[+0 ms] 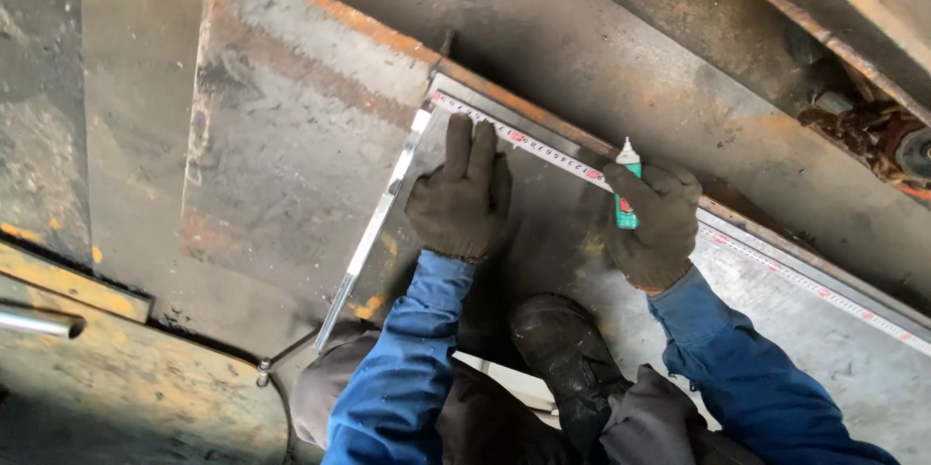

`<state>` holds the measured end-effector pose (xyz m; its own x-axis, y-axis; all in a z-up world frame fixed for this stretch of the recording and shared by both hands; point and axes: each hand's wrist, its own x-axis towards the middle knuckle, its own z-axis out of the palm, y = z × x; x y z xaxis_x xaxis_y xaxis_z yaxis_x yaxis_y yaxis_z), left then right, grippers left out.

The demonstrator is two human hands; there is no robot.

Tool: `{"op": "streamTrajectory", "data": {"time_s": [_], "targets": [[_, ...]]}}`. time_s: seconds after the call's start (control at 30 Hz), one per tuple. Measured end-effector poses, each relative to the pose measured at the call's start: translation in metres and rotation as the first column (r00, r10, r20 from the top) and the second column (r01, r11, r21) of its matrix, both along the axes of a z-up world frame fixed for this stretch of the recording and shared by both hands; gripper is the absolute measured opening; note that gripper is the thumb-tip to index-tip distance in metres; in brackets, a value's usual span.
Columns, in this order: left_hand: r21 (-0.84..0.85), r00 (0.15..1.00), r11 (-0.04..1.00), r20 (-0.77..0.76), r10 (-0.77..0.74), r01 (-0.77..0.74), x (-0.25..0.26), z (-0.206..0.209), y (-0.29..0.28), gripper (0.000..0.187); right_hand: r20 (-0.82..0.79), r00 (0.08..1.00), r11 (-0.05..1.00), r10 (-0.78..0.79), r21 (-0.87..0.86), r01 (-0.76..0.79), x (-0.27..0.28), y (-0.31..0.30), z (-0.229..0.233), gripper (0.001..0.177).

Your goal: The person holds a steel plate on a work surface, extends a tape measure across it, and uses a marker to make layout marks along the measured edge. They reposition the tape and continue marking successive points along the plate.

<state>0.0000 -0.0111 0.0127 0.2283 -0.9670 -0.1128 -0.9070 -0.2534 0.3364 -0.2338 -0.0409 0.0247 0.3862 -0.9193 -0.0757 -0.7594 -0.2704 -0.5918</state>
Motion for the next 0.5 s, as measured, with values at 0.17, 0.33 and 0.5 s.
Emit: {"op": "streamTrajectory", "data": {"time_s": [0.17, 0.33, 0.5], "targets": [[0.029, 0.999, 0.999, -0.048, -0.017, 0.018, 0.003, 0.001, -0.001, 0.041, 0.036, 0.999, 1.0, -0.02, -0.022, 0.021, 0.004, 0.002, -0.003, 0.033], [0.072, 0.998, 0.997, -0.067, -0.006, 0.011, 0.003, 0.003, -0.002, 0.04, 0.061, 0.998, 0.995, -0.017, -0.097, 0.023, 0.005, 0.004, -0.004, 0.034], [0.032, 1.0, 0.999, -0.009, -0.019, 0.019, 0.001, 0.003, -0.001, 0.039, 0.045, 0.998, 0.996, -0.04, -0.076, 0.043, -0.002, 0.01, -0.011, 0.034]]}}
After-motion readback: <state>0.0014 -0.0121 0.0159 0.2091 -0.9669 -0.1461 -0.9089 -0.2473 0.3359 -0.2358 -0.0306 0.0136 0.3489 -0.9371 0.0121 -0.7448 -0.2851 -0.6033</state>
